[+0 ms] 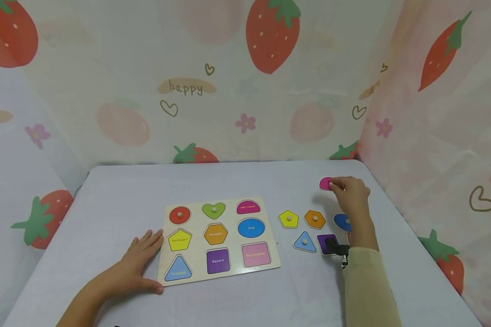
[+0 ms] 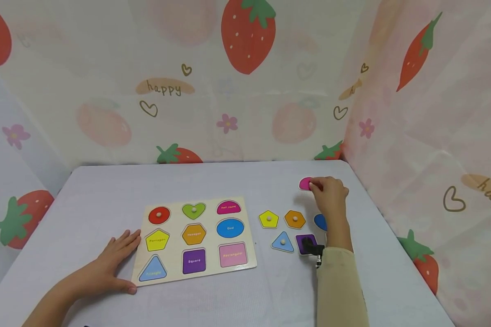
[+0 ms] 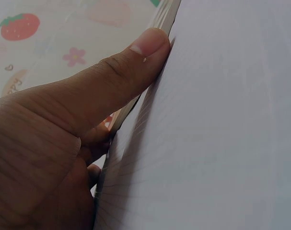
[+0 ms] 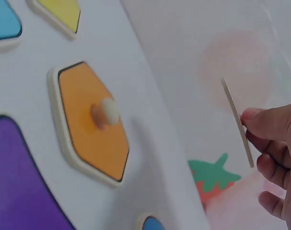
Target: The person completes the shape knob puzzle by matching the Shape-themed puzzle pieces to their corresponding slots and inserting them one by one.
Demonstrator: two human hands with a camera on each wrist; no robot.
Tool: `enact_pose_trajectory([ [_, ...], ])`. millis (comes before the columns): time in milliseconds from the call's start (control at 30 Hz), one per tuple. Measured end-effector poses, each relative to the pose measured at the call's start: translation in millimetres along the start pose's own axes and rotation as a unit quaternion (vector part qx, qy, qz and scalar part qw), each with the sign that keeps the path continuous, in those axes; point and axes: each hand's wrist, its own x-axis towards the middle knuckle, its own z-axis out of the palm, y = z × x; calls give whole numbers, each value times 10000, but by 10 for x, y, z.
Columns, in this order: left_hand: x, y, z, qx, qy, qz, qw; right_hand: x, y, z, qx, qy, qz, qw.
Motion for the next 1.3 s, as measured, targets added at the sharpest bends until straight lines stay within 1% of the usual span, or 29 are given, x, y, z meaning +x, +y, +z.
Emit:
enact_pose_trajectory([
  [267, 12, -34, 9, -47, -15, 11, 10000, 24, -213, -65, 59, 134, -497, 9987],
  [433, 5, -49, 25, -23, -25, -37, 10000, 5, -375, -99, 125, 108, -745, 9971],
  [600, 10, -48, 20, -2, -10, -58, 10000, -20, -575, -79, 359, 44, -949, 9948],
  [733, 12, -50, 25, 30, 1, -70, 10000, -57, -767, -10, 401, -122, -1081, 9933],
  [967, 22, -66, 40, -1, -16, -75, 10000, -133, -1075, 180, 269, -614, -1198, 9905],
  [1100, 24, -67, 37, 3, -2, -35, 10000, -195, -1229, 262, 213, -782, -1212, 9893],
  [1300, 10, -75, 28, 57, 45, 45, 10000, -279, -1452, 349, 294, -955, -1174, 9880],
])
